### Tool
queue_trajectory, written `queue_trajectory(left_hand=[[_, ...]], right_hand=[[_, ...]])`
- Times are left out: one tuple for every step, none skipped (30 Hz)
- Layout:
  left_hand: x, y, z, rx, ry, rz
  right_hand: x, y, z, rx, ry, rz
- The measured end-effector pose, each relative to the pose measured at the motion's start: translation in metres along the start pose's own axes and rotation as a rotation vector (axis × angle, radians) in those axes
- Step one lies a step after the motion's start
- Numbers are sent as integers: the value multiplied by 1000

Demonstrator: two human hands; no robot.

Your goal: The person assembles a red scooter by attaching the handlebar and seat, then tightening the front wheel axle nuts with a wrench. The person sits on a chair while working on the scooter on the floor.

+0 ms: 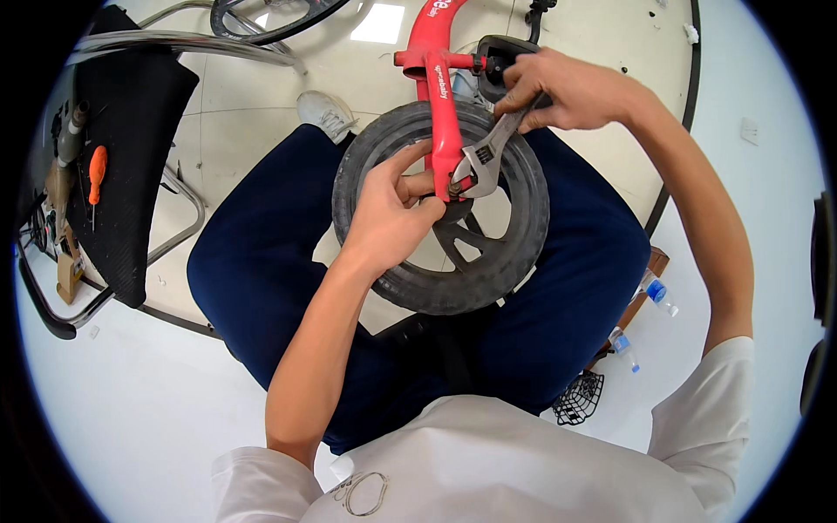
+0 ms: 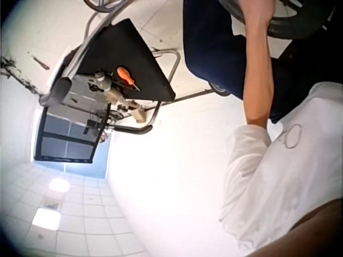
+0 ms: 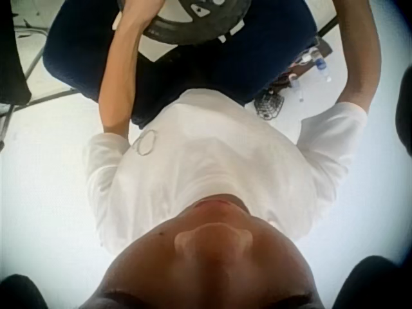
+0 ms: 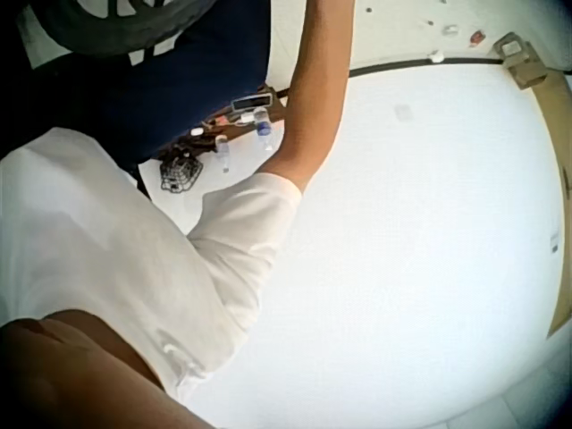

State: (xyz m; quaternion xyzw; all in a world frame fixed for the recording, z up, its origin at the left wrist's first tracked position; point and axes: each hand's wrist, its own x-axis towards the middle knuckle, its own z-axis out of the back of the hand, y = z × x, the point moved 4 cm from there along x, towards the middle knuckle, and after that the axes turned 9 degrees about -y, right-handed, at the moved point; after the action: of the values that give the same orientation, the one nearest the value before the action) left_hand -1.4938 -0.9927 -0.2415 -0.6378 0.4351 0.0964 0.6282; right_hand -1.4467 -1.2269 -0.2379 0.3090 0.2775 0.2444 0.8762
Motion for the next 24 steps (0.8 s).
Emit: queue_trajectory(left_hand=[[0, 0, 0, -5, 12, -1], [0, -1, 0, -9, 23, -3], [1, -1, 1, -7, 24, 9], [0, -2, 1, -11, 30, 5], [0, -2, 1, -6, 30, 16], [0, -2, 0, -2, 29, 26], [0, -1, 0, -14, 20, 27], [-1, -1, -1, -25, 12, 30], [-1, 0, -1, -36, 2, 31], [-1, 0, -1, -6, -7, 7], [0, 1, -2, 24, -15, -17], [0, 2, -2, 60, -28, -23], [1, 3, -2, 51, -35, -20], [1, 5, -3, 48, -49, -2], [2, 6, -3, 37, -68, 12], [3, 7, -4, 22, -83, 20], [4, 8, -4, 0, -102, 25], [4, 8, -4, -18, -112, 30], [4, 8, -3, 2, -121, 19], [5, 7, -2, 29, -116, 9], [6, 7, -1, 60, -115, 10], [6, 7, -1, 43, -103, -4], [6, 7, 0, 32, -101, -8], [6, 5, 0, 7, -86, -50]], right_hand=[[6, -1, 1, 14, 31, -20], [11, 0, 2, 23, 41, -20], [15, 0, 2, 31, 52, -19], [20, 1, 3, 48, 49, 11], [26, 1, 1, 36, 76, 0], [32, 2, 1, 33, 90, 17], [37, 2, 0, 3, 115, 18], [43, 4, 0, -64, 97, 33], [49, 8, 0, -20, 105, 76], [55, 11, 1, -20, 143, 87], [59, 14, 2, -52, 190, 90], [63, 20, 6, -92, 106, 171], [67, 21, 6, -130, 200, 156], [72, 21, 7, -170, 293, 141], [74, 21, 7, -213, 387, 128], [73, 23, 8, -178, 302, 101], [68, 25, 7, -145, 217, 76], [63, 25, 5, -147, 164, 17], [58, 27, 2, -60, 190, 31], [51, 27, -3, -8, 244, 6], [43, 27, -8, 65, 282, 1], [34, 27, -14, 125, 313, -52], [27, 30, -20, 229, 304, -51], [21, 32, -24, 255, 286, -50]])
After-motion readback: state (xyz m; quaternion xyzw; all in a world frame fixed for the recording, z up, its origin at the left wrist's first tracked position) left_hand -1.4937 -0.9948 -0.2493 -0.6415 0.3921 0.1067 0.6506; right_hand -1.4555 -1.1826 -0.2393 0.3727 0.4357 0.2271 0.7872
